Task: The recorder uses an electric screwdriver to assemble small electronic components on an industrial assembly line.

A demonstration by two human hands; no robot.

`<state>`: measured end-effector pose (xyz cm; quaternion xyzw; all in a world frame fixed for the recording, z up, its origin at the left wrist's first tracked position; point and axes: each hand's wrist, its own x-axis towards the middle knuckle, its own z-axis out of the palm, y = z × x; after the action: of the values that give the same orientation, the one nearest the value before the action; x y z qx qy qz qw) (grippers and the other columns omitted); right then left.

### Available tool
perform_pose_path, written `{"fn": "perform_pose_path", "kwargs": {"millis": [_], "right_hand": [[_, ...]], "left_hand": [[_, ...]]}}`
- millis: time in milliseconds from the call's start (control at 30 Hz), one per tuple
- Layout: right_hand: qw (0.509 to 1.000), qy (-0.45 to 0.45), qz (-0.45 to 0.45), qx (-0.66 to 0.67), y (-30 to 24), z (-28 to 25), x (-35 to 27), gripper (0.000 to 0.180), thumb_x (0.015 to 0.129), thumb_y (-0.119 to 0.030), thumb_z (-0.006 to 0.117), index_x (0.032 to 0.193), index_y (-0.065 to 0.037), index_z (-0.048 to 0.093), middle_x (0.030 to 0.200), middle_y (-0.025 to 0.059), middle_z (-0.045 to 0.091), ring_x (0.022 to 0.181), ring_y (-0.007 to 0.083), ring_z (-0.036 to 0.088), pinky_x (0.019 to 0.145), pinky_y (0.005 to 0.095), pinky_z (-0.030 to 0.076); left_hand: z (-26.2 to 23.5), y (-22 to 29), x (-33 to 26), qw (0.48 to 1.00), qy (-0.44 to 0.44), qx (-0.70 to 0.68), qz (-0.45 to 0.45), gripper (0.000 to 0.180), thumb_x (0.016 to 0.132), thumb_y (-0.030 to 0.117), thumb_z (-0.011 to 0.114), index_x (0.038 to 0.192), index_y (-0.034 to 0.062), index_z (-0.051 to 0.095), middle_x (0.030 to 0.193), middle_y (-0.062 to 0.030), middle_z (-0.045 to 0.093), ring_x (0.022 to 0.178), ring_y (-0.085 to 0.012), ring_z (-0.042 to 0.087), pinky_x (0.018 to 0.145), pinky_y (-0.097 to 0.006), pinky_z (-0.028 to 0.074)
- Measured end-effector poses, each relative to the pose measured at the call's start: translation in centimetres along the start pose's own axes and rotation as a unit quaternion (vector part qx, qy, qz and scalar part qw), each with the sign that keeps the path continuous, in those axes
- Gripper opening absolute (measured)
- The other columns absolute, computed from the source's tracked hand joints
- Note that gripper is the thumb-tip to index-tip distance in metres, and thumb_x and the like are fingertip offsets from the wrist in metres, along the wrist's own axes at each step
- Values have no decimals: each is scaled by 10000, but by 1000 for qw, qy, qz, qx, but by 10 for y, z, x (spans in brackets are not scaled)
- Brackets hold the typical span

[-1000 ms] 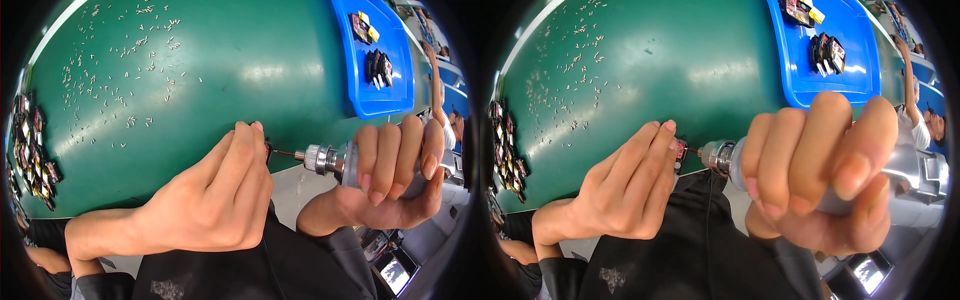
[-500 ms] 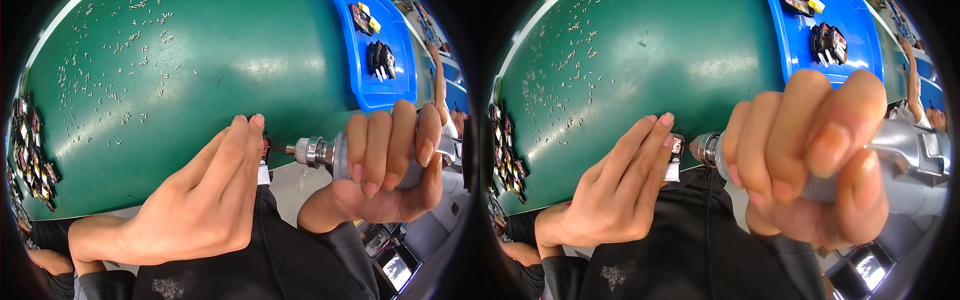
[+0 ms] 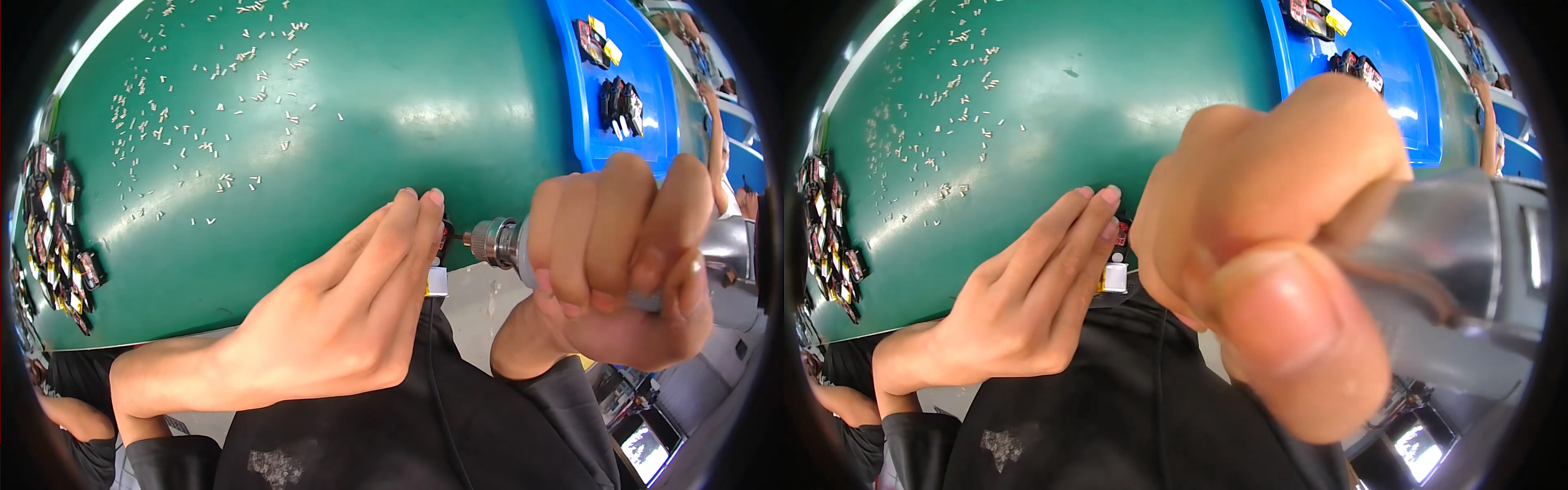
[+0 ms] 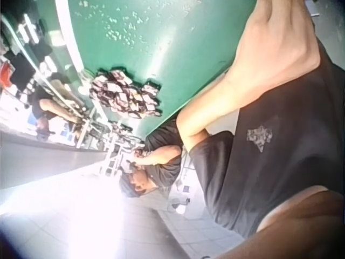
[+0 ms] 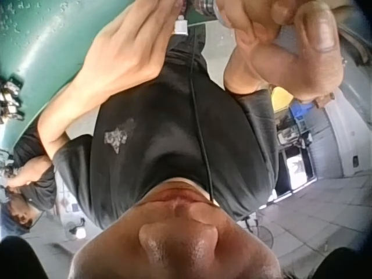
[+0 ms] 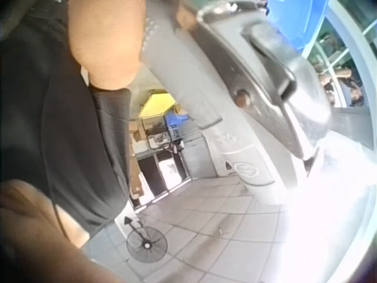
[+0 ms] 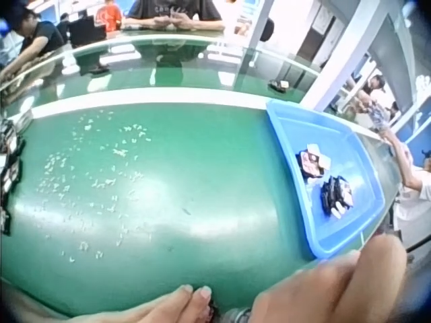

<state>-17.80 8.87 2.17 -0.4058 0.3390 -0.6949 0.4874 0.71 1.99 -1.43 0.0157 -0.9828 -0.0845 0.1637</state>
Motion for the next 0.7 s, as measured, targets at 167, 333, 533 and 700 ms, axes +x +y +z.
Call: {"fn": "perform_pose_path", "kwargs": {"millis": [167,333,533,700], "right_hand": [[996,11,8,-86,-10,18,1,195,892,-185,516,781,-75,400,604,37,458,423,136,388,463,289,381],[995,14,70,-65,-3,16,0,160,779,-85,646,722,-17,513,587,80,524,527,163,504,497,290,406],[991,-136,6,14,0,8,8,93,771,-48,623,800,17,562,556,63,499,492,173,486,473,296,394],[989,-41,-35,135,8,11,8,143,804,-115,521,934,-58,537,540,-9,379,361,95,290,374,255,301]], "left_hand": [[-16,0,1,999,1,38,37,413,576,88,581,908,-145,659,1051,-264,637,1003,-347,617,893,-390,515],[-16,0,-1,998,-20,41,46,357,656,87,590,923,-137,667,1041,-249,645,1018,-336,613,928,-377,494],[-30,1,-13,998,-6,16,54,380,662,59,600,981,-143,649,1069,-250,631,1036,-333,601,899,-353,507],[-47,-10,-52,994,71,33,-69,340,717,43,633,1010,-130,626,1060,-238,622,999,-318,604,870,-357,515]]}}
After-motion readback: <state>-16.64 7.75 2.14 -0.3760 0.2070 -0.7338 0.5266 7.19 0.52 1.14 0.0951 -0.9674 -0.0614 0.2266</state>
